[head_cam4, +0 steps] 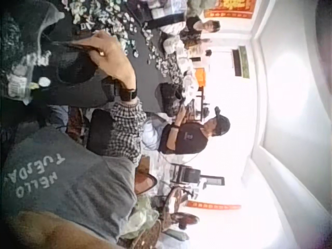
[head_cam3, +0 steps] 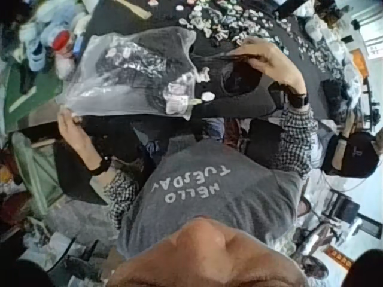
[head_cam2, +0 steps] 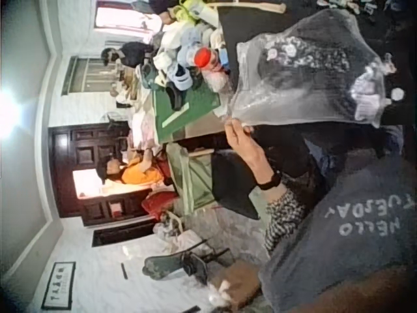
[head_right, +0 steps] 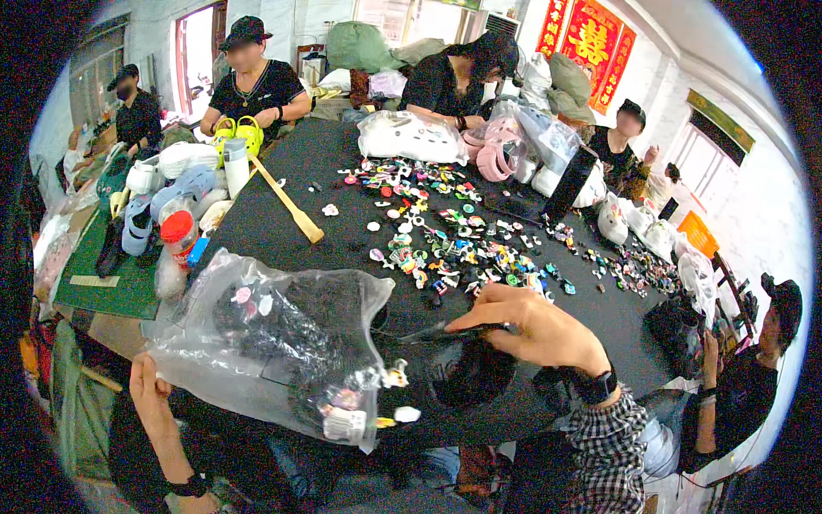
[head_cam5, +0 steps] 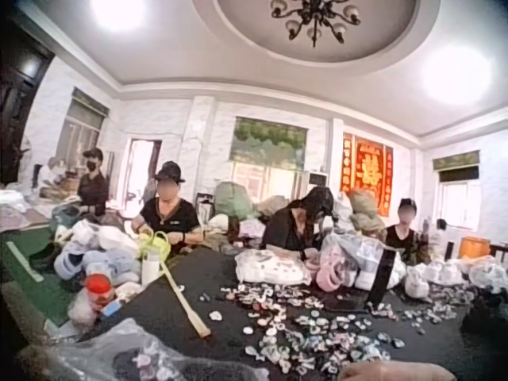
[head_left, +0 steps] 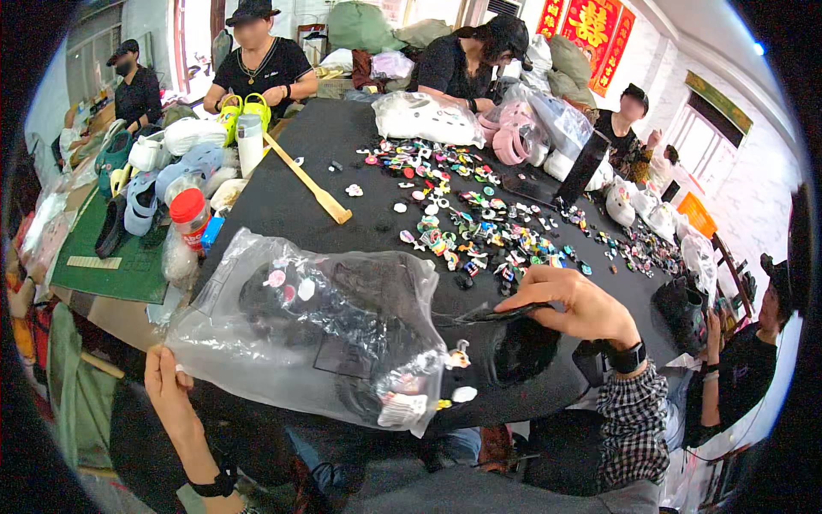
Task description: The person is attaching decorative charms or accessories to clogs/shoes.
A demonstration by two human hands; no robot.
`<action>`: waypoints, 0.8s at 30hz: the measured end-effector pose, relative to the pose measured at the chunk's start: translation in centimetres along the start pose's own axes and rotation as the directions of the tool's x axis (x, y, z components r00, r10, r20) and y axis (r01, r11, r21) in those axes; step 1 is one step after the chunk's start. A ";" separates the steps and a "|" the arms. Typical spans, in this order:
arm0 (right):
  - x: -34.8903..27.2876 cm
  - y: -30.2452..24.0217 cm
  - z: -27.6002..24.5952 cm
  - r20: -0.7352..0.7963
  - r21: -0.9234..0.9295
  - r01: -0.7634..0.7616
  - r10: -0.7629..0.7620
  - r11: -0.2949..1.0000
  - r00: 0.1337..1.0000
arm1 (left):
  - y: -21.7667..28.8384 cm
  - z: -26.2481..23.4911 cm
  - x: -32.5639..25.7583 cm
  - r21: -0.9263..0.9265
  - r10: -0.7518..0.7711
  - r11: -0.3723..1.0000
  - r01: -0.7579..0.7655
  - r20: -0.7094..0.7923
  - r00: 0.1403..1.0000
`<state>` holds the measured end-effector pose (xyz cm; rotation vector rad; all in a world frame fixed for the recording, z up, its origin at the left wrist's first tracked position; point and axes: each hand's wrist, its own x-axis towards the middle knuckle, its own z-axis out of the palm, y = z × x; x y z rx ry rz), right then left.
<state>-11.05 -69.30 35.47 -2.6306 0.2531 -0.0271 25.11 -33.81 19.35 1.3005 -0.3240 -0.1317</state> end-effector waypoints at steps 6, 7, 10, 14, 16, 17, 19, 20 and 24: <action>-0.4 0.3 -0.3 -0.080 -0.261 -0.116 0.099 0.958 0.992 | 0.0 1.0 -0.1 0.007 -0.026 1.000 0.027 -0.129 0.991; -0.6 0.6 -0.7 -0.108 -0.372 -0.176 0.145 0.911 0.983 | -0.4 0.4 0.2 0.007 -0.023 1.000 0.024 -0.130 0.991; -1.3 2.5 -2.9 -0.093 -0.446 -0.259 0.244 0.857 0.965 | -1.5 -1.4 0.8 0.003 0.008 1.000 -0.008 -0.042 0.999; -1.0 3.4 -1.2 -0.213 -0.571 -0.233 0.133 0.787 0.968 | -0.9 0.4 -0.1 0.092 0.003 0.996 0.003 -0.064 0.998; 1.3 1.2 0.3 -0.258 -0.573 -0.071 -0.097 0.816 0.961 | -0.5 0.7 -0.3 0.163 0.024 0.987 -0.006 -0.108 0.994; 2.7 -0.5 1.2 -0.219 -0.417 0.030 -0.133 0.908 0.967 | -0.7 0.2 -0.2 0.165 0.018 0.986 0.001 -0.112 0.994; 5.1 -2.8 3.2 -0.031 -0.267 0.297 -0.316 0.917 0.948 | -0.9 -0.7 -0.1 0.172 0.018 0.985 0.001 -0.109 0.994; 5.5 -3.9 4.2 -0.013 -0.350 0.303 -0.328 0.886 0.945 | -1.1 -0.9 0.1 0.133 0.019 0.991 -0.012 -0.050 0.999; 7.6 -5.2 6.4 -0.100 -0.484 0.107 -0.176 0.868 0.979 | -1.4 -1.2 -0.2 0.065 0.032 0.997 -0.033 0.020 0.999</action>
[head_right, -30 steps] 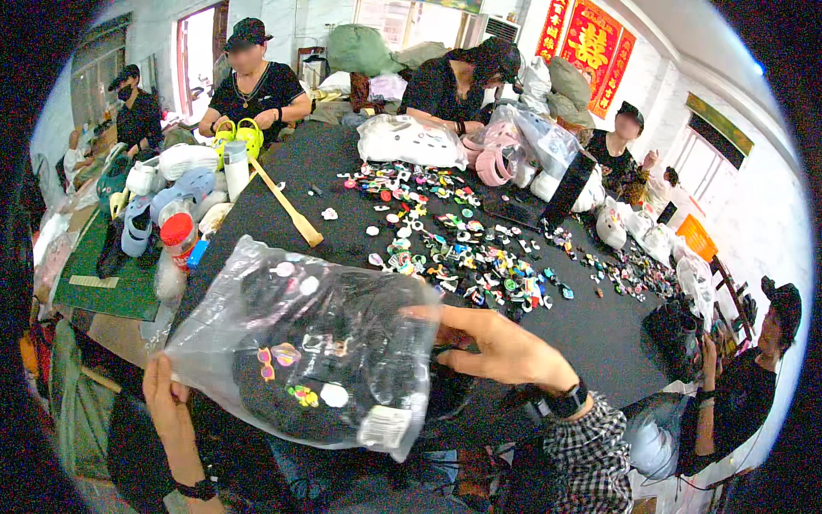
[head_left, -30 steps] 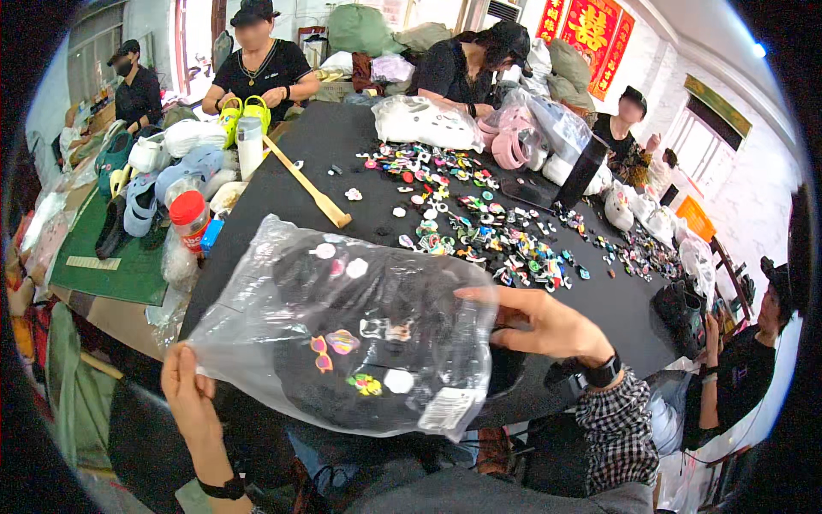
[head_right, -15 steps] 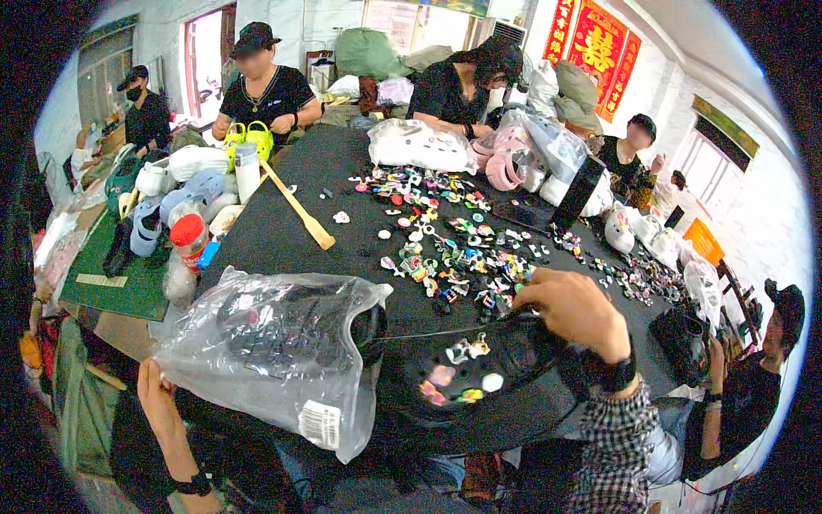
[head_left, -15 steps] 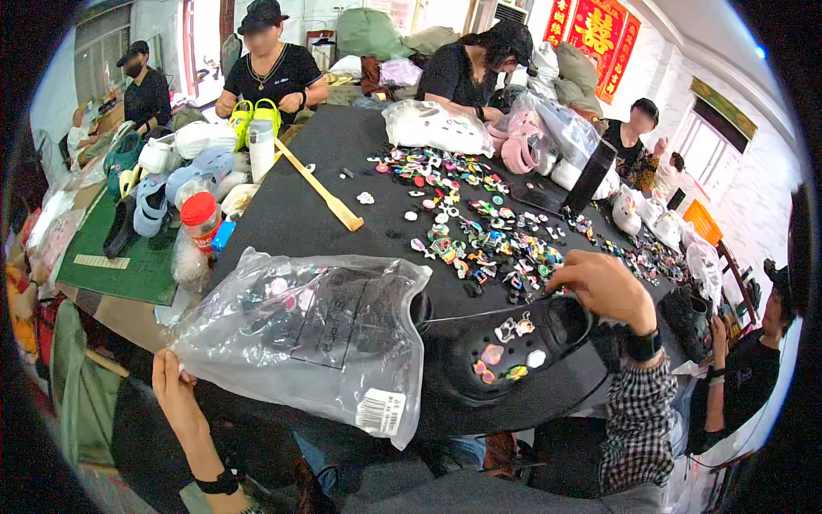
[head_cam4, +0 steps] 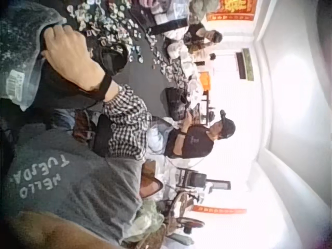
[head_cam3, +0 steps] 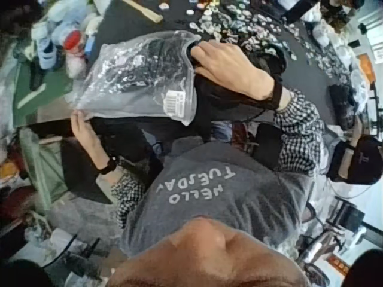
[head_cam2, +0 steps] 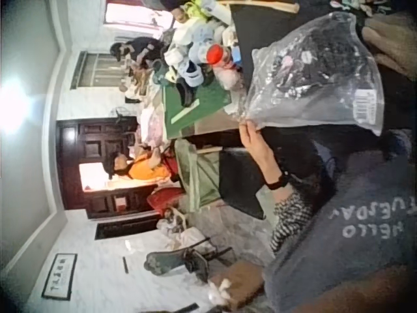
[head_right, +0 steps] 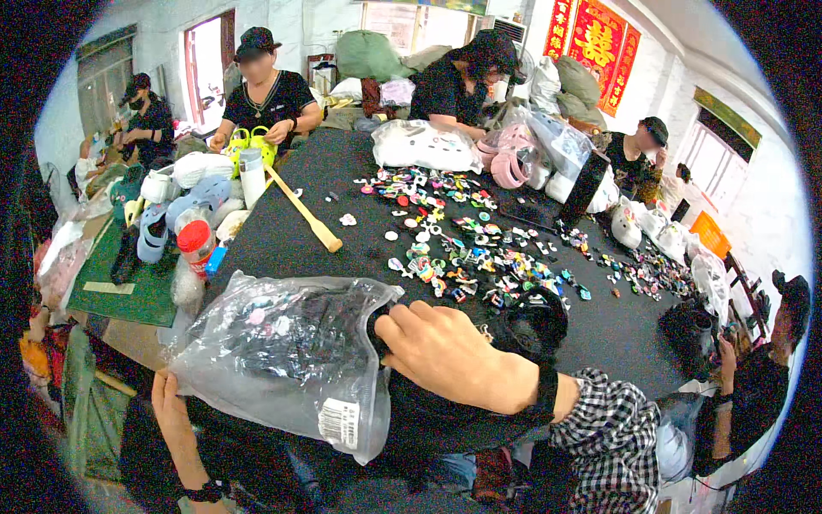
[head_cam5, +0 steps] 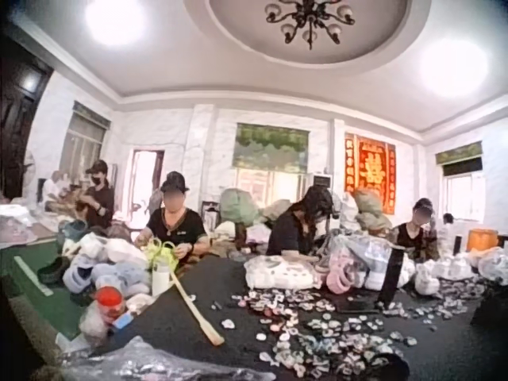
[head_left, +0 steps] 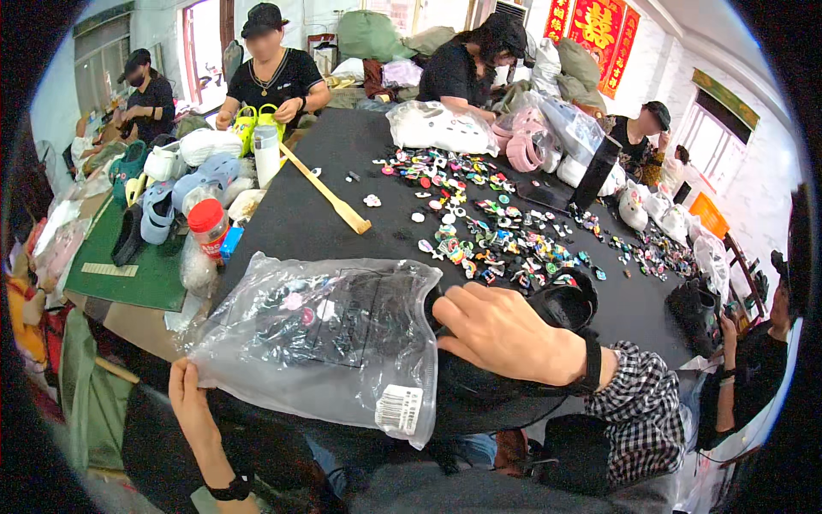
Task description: The person is attaching decorative charms or accessories to clogs/shoes.
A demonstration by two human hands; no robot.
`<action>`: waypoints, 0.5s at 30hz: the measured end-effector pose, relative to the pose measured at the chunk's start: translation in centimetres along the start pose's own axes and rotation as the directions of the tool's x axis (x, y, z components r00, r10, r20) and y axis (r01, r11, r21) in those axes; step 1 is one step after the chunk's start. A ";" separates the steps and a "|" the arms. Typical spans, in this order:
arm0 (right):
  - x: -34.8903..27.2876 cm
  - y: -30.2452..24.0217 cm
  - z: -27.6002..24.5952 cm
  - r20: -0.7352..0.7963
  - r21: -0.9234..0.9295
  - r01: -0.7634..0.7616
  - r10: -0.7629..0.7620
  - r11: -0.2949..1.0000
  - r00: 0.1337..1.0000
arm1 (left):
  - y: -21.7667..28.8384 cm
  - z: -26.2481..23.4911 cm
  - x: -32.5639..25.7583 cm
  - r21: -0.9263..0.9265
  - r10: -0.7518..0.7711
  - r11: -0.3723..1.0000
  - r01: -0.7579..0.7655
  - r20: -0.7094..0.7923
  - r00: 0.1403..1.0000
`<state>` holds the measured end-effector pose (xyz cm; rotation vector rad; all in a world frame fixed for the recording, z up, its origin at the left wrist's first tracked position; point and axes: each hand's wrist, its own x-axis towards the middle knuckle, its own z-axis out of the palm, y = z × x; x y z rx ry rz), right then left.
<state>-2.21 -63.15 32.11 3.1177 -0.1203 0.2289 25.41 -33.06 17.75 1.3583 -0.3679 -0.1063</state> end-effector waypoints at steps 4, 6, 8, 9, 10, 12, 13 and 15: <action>0.7 1.1 0.7 -0.133 0.194 0.066 -0.040 0.979 0.990 | 0.4 0.4 -0.4 -0.027 -0.048 0.999 0.047 -0.063 0.997; 0.4 1.5 0.9 -0.113 0.221 0.091 -0.067 0.971 0.991 | -0.3 -0.6 0.0 -0.012 -0.019 1.000 0.019 0.022 1.000; 0.0 1.6 1.1 -0.117 0.226 0.059 -0.033 0.972 0.993 | -0.3 0.2 0.1 -0.080 -0.080 0.994 0.068 -0.165 0.983; 0.1 1.4 1.2 -0.159 0.180 0.071 -0.042 0.981 0.986 | -0.3 0.2 0.5 -0.072 -0.070 0.996 0.061 -0.134 0.988; 0.0 1.3 1.1 -0.166 0.181 0.081 -0.050 0.980 0.985 | 0.1 0.2 0.5 -0.068 -0.062 0.996 0.052 -0.142 0.988; -0.3 1.2 0.6 -0.247 0.099 0.174 -0.146 0.980 0.958 | 1.1 1.3 0.2 0.010 -0.028 1.000 0.028 0.006 1.000; -0.6 1.3 0.7 -0.271 0.107 0.183 -0.148 0.977 0.951 | 1.8 2.2 -0.2 0.116 0.006 0.993 -0.009 0.026 1.000; -1.6 1.7 1.0 -0.287 0.087 0.211 -0.178 0.973 0.941 | 1.7 2.2 -0.2 0.102 0.014 0.995 -0.020 0.053 0.998</action>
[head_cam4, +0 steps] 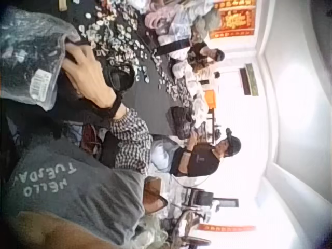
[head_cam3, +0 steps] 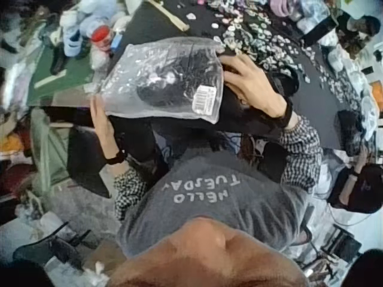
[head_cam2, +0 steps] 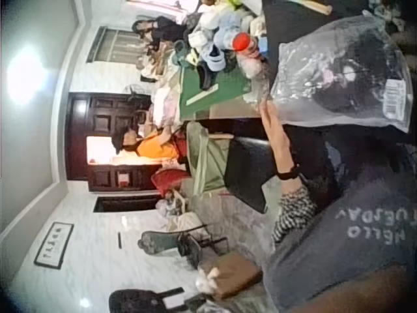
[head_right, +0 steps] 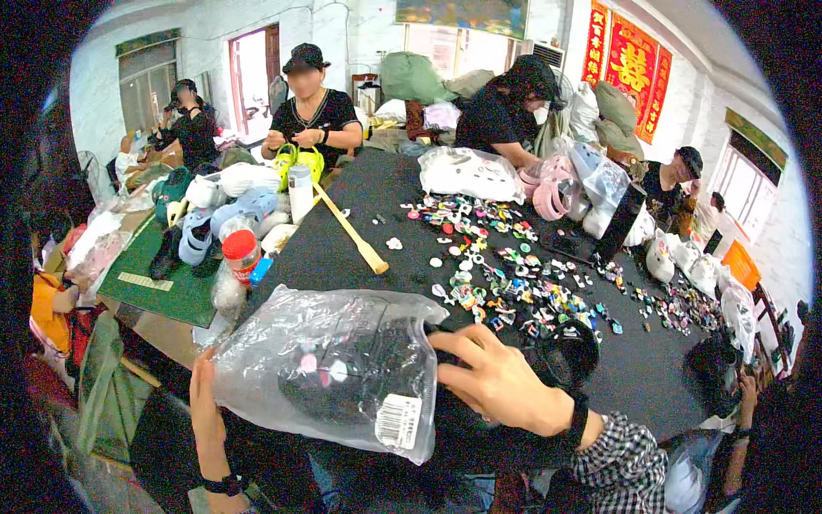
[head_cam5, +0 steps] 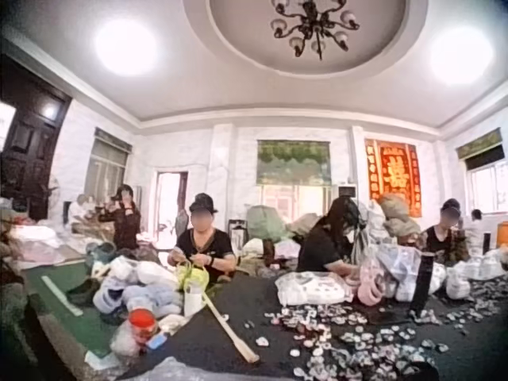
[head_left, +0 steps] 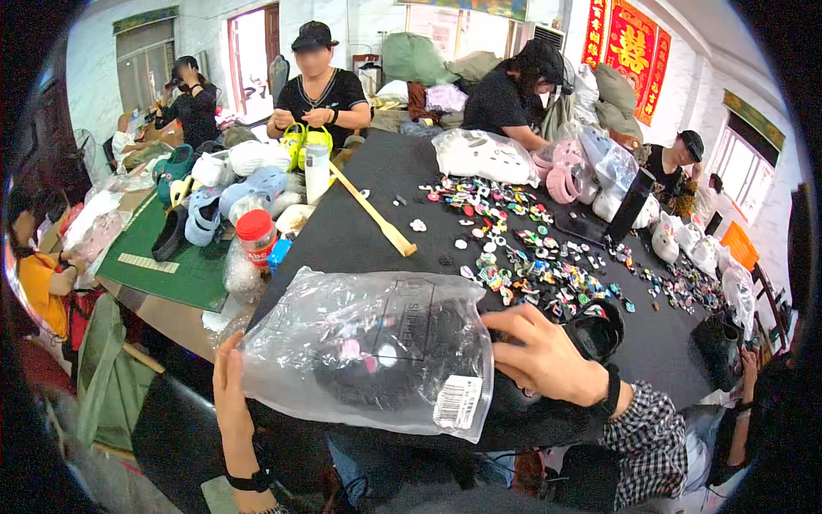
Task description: The person is attaching decorative charms or accessories to clogs/shoes.
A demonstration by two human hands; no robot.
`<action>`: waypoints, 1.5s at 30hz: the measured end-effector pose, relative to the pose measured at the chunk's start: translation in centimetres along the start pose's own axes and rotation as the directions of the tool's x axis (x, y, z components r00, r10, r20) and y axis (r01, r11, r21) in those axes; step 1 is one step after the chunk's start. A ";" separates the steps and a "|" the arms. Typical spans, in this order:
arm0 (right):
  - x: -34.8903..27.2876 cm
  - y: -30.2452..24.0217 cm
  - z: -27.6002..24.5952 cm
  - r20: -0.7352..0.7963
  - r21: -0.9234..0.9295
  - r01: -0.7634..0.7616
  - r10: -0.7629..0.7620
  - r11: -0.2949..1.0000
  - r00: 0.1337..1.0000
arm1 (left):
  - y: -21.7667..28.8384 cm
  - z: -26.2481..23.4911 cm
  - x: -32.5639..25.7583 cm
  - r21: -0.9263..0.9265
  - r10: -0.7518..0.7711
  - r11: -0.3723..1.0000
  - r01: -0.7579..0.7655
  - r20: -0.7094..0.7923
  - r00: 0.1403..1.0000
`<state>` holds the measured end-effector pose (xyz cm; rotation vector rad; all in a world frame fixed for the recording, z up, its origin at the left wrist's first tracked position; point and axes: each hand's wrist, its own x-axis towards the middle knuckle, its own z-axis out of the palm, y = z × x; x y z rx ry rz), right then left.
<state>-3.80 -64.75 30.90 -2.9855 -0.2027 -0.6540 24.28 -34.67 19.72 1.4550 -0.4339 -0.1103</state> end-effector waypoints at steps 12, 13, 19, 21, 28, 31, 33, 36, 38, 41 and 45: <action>-3.0 -0.5 -2.8 -0.156 -0.062 0.062 -0.071 0.996 0.985 | 1.7 2.5 -0.1 0.157 0.068 0.983 -0.091 0.140 0.988; -3.4 -0.2 -3.6 -0.180 -0.055 0.036 -0.045 0.998 0.983 | 1.8 1.7 0.2 0.190 0.135 0.973 -0.127 -0.026 0.991; -5.6 1.5 -5.1 -0.391 -0.035 -0.305 0.268 0.952 0.880 | 2.1 -5.7 1.5 -0.160 0.183 0.912 -0.377 -0.662 0.726; -5.0 1.9 -4.3 -0.388 0.044 -0.348 0.337 0.937 0.858 | 1.8 -9.2 0.0 0.854 0.694 0.520 -0.028 -0.403 0.596; -5.0 5.2 -3.3 -0.120 -0.010 -0.299 0.295 0.954 0.948 | 3.2 -8.8 0.7 -0.061 0.295 0.846 -0.529 -0.774 0.560; -5.0 5.7 -3.7 0.069 0.157 -0.400 0.394 0.903 0.917 | 4.6 -8.5 -0.6 0.044 0.289 0.905 -0.424 -0.793 0.536; -4.0 5.5 -4.2 0.115 0.178 -0.404 0.389 0.897 0.914 | 4.9 -8.9 -0.7 -0.044 0.242 0.891 -0.451 -0.796 0.555; -3.3 5.9 -3.5 0.120 0.111 -0.340 0.327 0.934 0.937 | 5.8 -7.3 0.2 0.079 0.305 0.921 -0.382 -0.758 0.577; -2.8 5.2 -3.9 0.121 0.053 -0.352 0.344 0.934 0.931 | 4.7 -7.6 2.5 0.361 0.498 0.867 -0.343 -0.616 0.610; -2.4 4.6 -3.6 0.118 -0.028 -0.347 0.348 0.937 0.930 | 4.9 -6.5 7.5 0.517 0.601 0.775 -0.363 -0.425 0.677; -2.5 4.3 -3.1 0.095 -0.068 -0.413 0.418 0.908 0.904 | 6.5 -4.3 14.5 0.504 0.715 0.632 -0.590 -0.085 0.693</action>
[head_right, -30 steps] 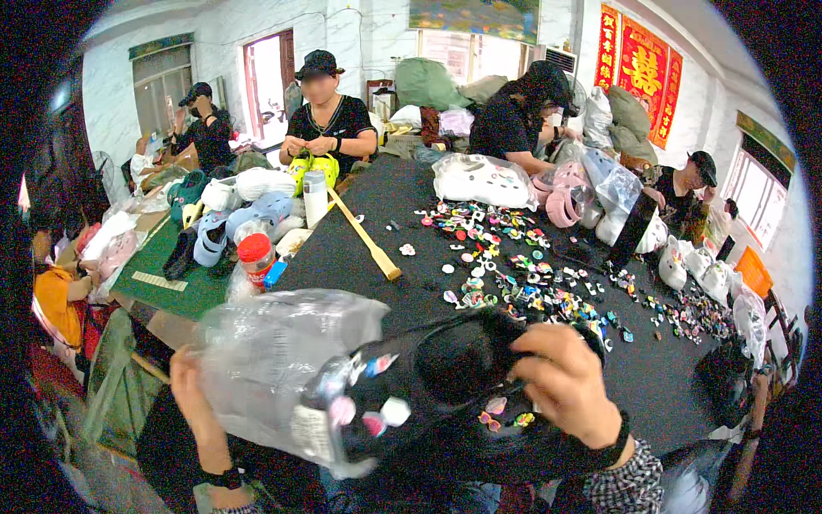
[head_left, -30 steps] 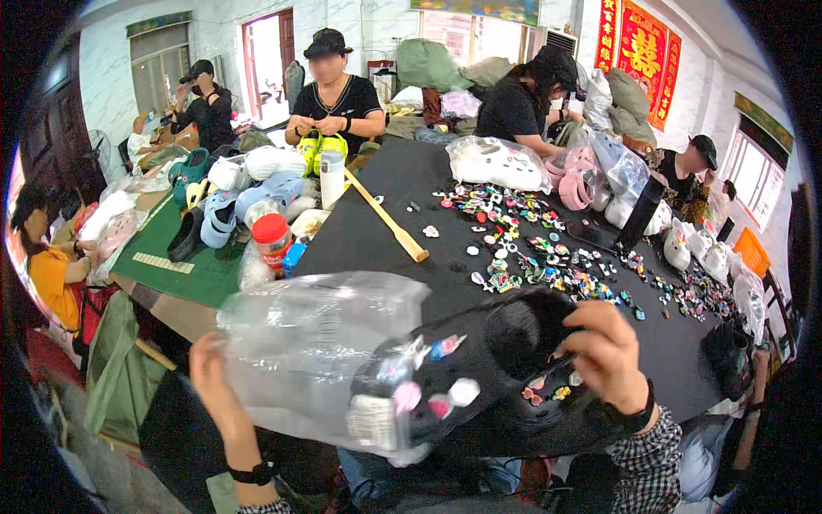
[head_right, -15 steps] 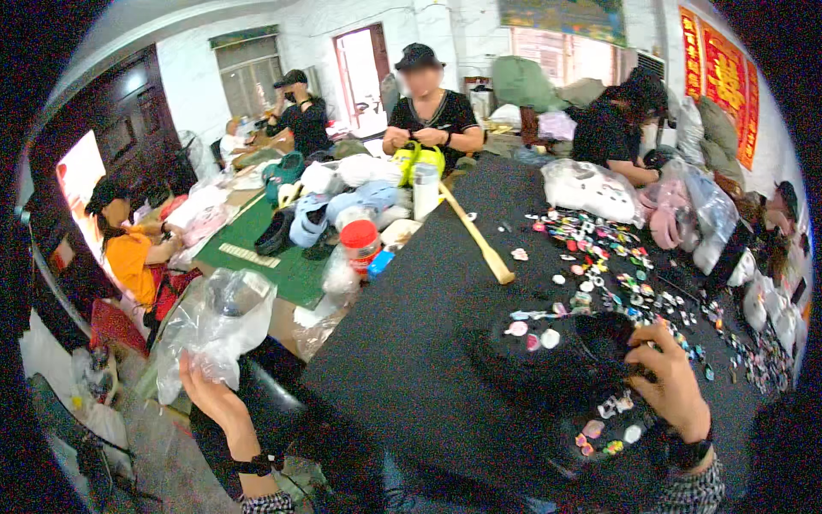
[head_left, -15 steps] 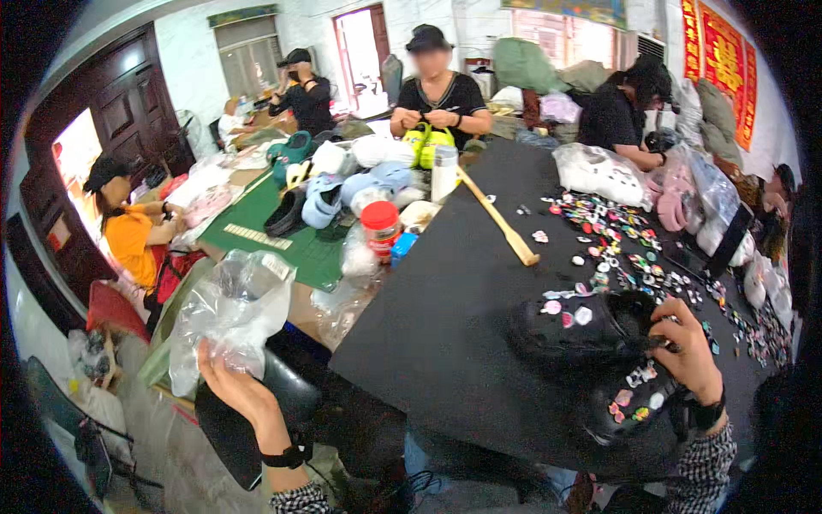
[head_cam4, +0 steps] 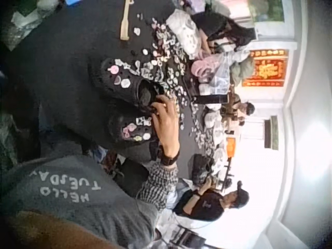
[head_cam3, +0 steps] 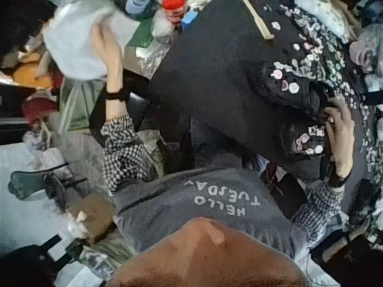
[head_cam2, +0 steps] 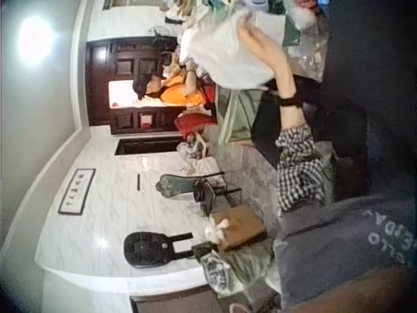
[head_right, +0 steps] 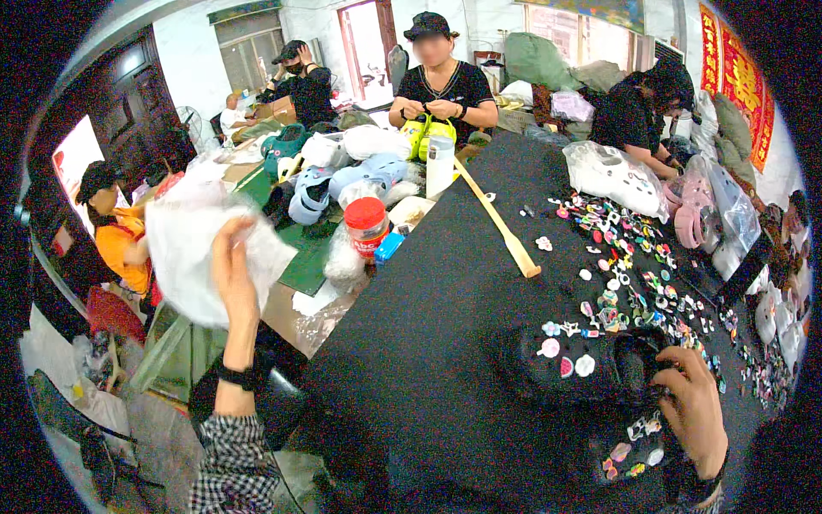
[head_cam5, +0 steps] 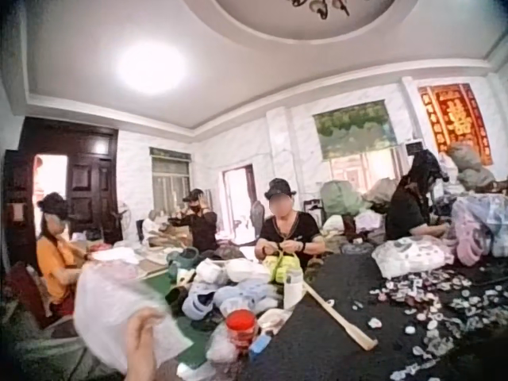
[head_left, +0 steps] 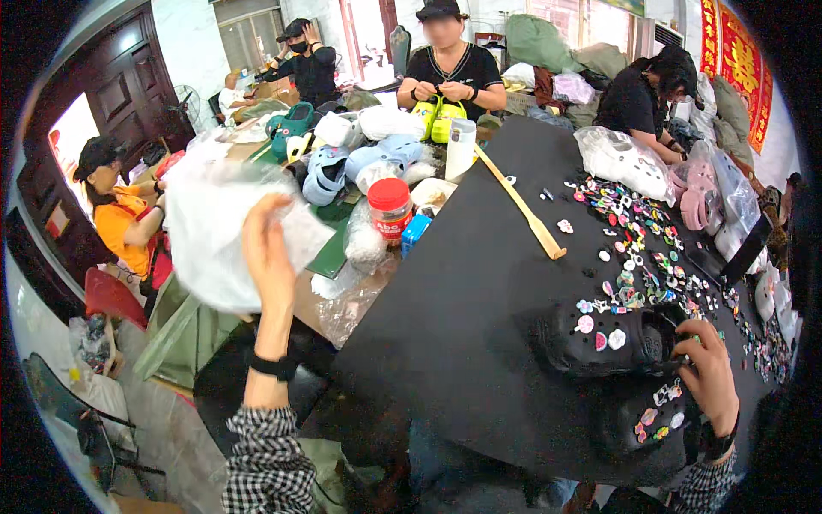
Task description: The person is attaching decorative charms or accessories to clogs/shoes.
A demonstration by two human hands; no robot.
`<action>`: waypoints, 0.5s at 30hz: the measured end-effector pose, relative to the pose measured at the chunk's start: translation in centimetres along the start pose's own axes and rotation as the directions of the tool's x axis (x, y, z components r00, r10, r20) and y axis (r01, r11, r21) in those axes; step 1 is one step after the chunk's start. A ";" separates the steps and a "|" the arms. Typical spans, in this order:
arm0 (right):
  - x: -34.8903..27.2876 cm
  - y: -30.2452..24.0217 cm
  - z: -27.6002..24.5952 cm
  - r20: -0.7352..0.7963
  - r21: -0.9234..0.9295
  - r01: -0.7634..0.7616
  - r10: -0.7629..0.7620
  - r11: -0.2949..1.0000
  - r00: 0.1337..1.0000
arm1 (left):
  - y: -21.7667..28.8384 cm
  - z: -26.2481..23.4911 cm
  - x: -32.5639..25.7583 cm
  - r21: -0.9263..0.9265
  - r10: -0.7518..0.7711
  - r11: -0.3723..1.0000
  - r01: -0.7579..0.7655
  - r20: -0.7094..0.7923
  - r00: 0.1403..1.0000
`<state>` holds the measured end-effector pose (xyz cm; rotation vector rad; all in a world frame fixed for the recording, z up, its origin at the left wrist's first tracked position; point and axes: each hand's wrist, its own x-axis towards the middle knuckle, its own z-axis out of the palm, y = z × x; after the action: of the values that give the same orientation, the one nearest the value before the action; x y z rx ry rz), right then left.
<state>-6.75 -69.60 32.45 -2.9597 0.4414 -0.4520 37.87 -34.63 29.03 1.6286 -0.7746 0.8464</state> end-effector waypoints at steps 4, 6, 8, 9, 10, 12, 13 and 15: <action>-0.4 -0.5 -0.9 -0.012 -0.055 -0.011 0.011 0.998 1.000 | -1.3 6.4 5.0 -0.130 0.081 0.991 -0.041 0.324 0.943; -0.4 -0.9 -0.9 0.008 -0.027 -0.070 0.070 0.997 0.998 | -3.7 8.9 6.7 -0.157 0.081 0.988 -0.003 0.491 0.867; -0.1 -1.0 -0.8 0.007 0.000 -0.050 0.050 0.999 0.999 | -8.9 8.7 7.7 0.145 0.138 0.951 -0.273 0.594 0.793; -0.2 -1.0 -0.9 0.020 -0.021 -0.063 0.063 0.998 0.998 | -9.7 9.1 6.4 0.140 0.028 0.982 -0.125 0.548 0.836; -0.4 -0.8 -0.8 0.032 -0.036 -0.068 0.069 0.997 0.997 | -11.1 9.2 5.7 0.136 0.033 0.982 -0.128 0.549 0.835; -0.8 -0.2 -0.8 0.060 -0.053 -0.074 0.077 0.996 0.995 | -15.2 9.5 4.7 0.240 -0.096 0.970 -0.047 0.552 0.828; -0.8 -0.4 -0.7 0.022 0.086 -0.129 0.128 0.988 0.992 | -15.3 9.1 3.9 0.204 -0.097 0.979 -0.016 0.533 0.841; -1.1 -0.2 -1.3 0.032 0.242 -0.233 0.233 0.942 0.972 | -16.2 8.6 2.2 0.222 -0.213 0.969 0.112 0.506 0.836</action>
<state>-8.13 -69.14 33.45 -2.6294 0.6744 -0.4395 53.77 -39.99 21.22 2.1028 -0.9340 0.3451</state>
